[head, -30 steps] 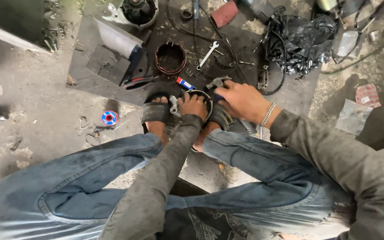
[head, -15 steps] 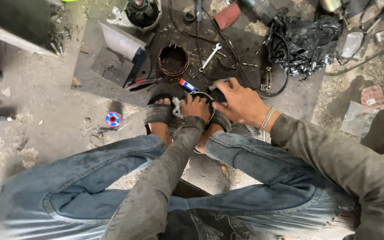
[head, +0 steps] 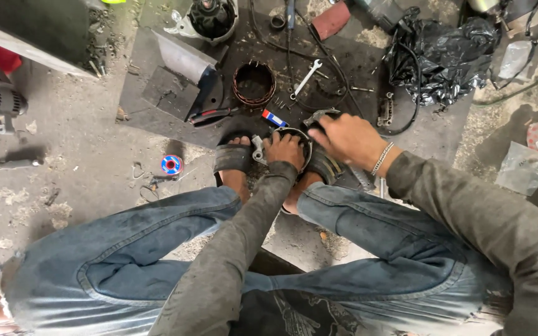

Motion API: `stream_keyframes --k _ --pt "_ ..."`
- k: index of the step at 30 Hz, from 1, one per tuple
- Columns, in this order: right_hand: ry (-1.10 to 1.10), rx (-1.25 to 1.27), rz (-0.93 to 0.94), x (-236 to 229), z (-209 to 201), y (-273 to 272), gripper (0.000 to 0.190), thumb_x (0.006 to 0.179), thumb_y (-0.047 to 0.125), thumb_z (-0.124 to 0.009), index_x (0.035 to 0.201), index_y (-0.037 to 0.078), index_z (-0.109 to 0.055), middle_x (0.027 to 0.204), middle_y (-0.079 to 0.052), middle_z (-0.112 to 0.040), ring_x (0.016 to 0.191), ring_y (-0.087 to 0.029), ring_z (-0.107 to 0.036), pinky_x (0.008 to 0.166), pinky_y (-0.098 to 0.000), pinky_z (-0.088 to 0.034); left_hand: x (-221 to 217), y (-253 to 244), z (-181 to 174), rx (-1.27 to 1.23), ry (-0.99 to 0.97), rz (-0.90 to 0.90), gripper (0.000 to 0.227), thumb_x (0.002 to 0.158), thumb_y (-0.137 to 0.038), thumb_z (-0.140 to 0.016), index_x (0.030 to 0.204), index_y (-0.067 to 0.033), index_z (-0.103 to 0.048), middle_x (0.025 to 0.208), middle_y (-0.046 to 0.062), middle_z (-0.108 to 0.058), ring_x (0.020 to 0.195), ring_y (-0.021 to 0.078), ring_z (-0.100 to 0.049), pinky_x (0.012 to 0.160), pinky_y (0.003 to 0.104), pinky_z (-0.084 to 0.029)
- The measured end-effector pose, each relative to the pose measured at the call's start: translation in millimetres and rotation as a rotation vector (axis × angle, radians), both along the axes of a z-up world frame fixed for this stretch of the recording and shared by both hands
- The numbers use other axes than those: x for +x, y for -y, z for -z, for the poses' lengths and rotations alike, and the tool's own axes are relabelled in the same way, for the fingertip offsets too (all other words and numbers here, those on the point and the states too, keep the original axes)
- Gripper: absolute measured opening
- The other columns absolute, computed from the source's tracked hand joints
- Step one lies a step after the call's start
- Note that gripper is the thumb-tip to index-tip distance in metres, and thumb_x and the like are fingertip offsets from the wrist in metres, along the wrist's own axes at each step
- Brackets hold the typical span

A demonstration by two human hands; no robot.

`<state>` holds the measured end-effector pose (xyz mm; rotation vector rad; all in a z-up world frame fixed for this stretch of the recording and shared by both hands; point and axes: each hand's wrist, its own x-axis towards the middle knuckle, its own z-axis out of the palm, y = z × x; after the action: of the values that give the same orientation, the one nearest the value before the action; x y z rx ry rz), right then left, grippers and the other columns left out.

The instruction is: The person disassembles a small motor component, removes a metal ring, and uses a hammer and screwdriver to adjust internal parts. They then reassemble the component and continue working on it with the tools.

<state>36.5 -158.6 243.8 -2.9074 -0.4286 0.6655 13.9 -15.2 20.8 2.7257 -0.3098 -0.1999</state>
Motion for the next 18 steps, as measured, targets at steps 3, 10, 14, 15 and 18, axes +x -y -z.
stream_keyframes --k 3,10,14,15,18 --pt "-0.013 0.072 -0.020 5 -21 2 0.057 0.101 0.051 -0.051 0.136 0.006 -0.050 0.113 -0.031 -0.063 0.094 -0.058 -0.069 0.081 -0.0655 -0.058 4 -11 -4 0.017 -0.051 0.081 0.031 0.092 -0.034 -0.067 0.121 -0.0229 -0.072 0.107 0.001 -0.069 0.119 0.0271 -0.050 0.099 0.051 -0.035" --pt "0.112 -0.011 -0.072 8 1 8 0.039 0.106 0.041 -0.052 0.102 0.007 -0.070 0.083 -0.023 -0.072 0.078 -0.047 -0.074 0.065 -0.0517 -0.062 15 -54 -19 -0.060 -0.127 0.313 0.056 0.078 -0.040 -0.082 0.128 -0.0204 -0.069 0.116 0.003 -0.065 0.117 0.0294 -0.053 0.096 0.048 -0.039" --pt "0.068 0.030 -0.106 6 -26 2 0.043 0.094 0.048 -0.061 0.116 0.011 -0.063 0.098 -0.023 -0.070 0.084 -0.050 -0.073 0.071 -0.0576 -0.062 0 -50 -15 0.028 -0.129 0.352 0.038 0.085 -0.045 -0.074 0.116 -0.0233 -0.072 0.115 0.001 -0.065 0.120 0.0302 -0.050 0.102 0.053 -0.035" --pt "0.068 0.043 -0.212 3 -29 3 0.045 0.085 0.042 -0.070 0.123 0.019 -0.064 0.107 -0.019 -0.069 0.086 -0.049 -0.073 0.071 -0.0579 -0.062 -7 -49 -9 0.030 -0.122 0.337 0.030 0.089 -0.042 -0.070 0.113 -0.0241 -0.072 0.114 0.001 -0.064 0.119 0.0306 -0.049 0.103 0.054 -0.034" --pt "0.120 -0.066 -0.140 1 8 4 0.045 0.098 0.052 -0.055 0.106 0.009 -0.066 0.087 -0.021 -0.070 0.080 -0.046 -0.074 0.069 -0.0535 -0.062 -14 -43 -4 0.025 -0.066 0.302 0.021 0.093 -0.039 -0.067 0.107 -0.0237 -0.071 0.117 0.004 -0.061 0.119 0.0332 -0.051 0.100 0.056 -0.037"
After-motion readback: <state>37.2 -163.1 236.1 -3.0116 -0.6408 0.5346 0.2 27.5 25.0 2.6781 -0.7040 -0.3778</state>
